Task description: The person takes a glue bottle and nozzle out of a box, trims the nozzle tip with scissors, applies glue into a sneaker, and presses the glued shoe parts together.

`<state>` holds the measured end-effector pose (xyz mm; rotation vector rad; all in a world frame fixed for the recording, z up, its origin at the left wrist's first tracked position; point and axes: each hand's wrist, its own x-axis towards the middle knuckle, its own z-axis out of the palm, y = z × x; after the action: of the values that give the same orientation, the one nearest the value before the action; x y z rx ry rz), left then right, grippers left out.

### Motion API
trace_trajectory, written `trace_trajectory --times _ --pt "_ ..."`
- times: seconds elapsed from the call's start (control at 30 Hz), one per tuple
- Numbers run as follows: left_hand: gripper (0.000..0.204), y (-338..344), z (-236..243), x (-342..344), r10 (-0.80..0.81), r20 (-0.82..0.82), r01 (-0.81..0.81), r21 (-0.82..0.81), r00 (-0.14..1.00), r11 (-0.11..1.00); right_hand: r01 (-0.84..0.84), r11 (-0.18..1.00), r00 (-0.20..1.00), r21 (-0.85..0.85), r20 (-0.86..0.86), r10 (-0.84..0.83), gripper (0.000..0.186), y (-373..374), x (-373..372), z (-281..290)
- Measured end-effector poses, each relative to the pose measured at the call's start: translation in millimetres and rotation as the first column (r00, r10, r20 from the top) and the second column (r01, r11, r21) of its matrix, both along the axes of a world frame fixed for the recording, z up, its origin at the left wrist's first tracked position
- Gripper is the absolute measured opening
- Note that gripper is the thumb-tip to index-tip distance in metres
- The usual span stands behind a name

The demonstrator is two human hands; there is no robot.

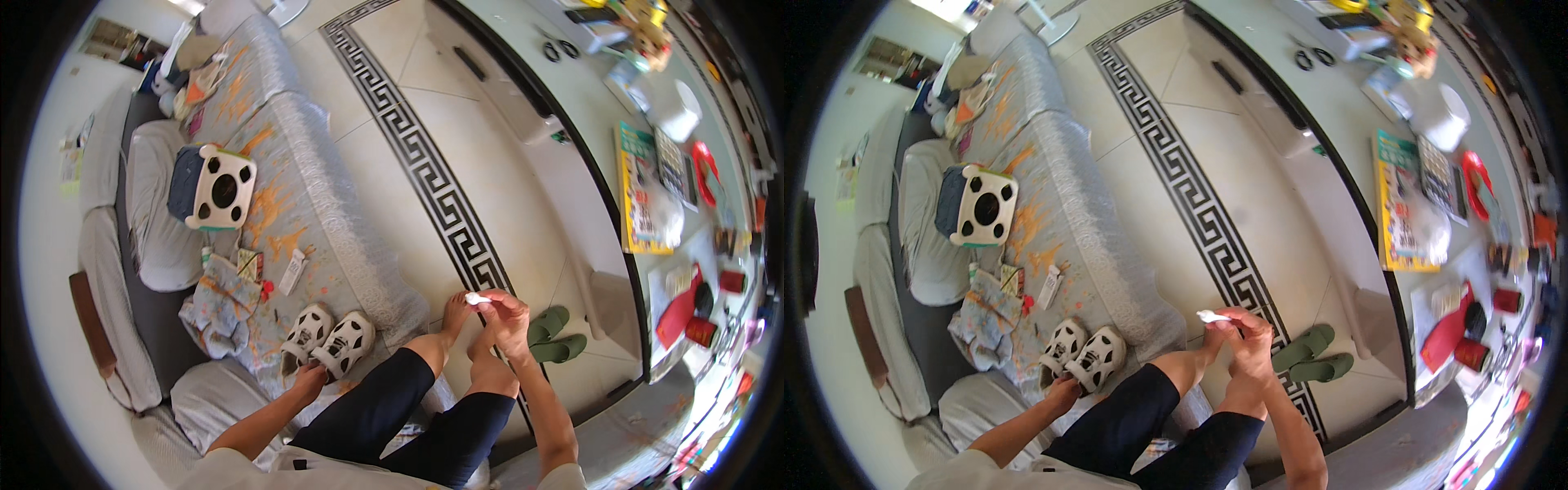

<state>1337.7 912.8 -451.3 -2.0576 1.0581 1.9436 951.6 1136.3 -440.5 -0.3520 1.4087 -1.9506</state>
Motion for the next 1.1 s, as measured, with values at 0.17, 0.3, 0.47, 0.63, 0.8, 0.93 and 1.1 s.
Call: trace_trajectory --times 0.17,0.3,0.47,0.63,0.8,0.93,1.1 --pt "0.033 -25 -32 -23 0.238 -0.332 -0.147 0.277 0.913 0.95 0.227 0.971 0.971 -0.074 -0.062 -0.232 0.015 38 51 -3" --pt "0.036 -36 -37 -37 0.018 -0.242 0.019 0.15 0.97 0.989 0.448 0.892 0.874 -0.055 -0.182 -0.45 0.01 67 126 9" --pt "0.047 -34 42 -38 0.009 -0.862 0.325 0.201 0.506 0.924 0.68 0.719 0.695 -0.143 -0.186 -0.695 0.013 86 257 64" --pt "0.063 -24 80 -37 0.156 -0.953 0.476 0.267 0.261 0.838 0.701 0.689 0.677 -0.185 -0.129 -0.724 0.011 79 336 73" --pt "0.05 36 99 -26 -0.178 -0.834 0.447 0.091 0.522 0.89 0.673 0.676 0.697 -0.3 -0.046 -0.715 0.01 43 368 62" --pt "0.039 57 99 -27 -0.237 -0.756 0.446 0.081 0.61 0.891 0.638 0.712 0.73 -0.293 -0.066 -0.681 0.012 38 379 52" --pt "0.039 98 61 -27 -0.486 -0.73 0.413 -0.301 0.481 0.86 0.66 0.728 0.733 -0.185 -0.057 -0.678 0.009 49 373 33"
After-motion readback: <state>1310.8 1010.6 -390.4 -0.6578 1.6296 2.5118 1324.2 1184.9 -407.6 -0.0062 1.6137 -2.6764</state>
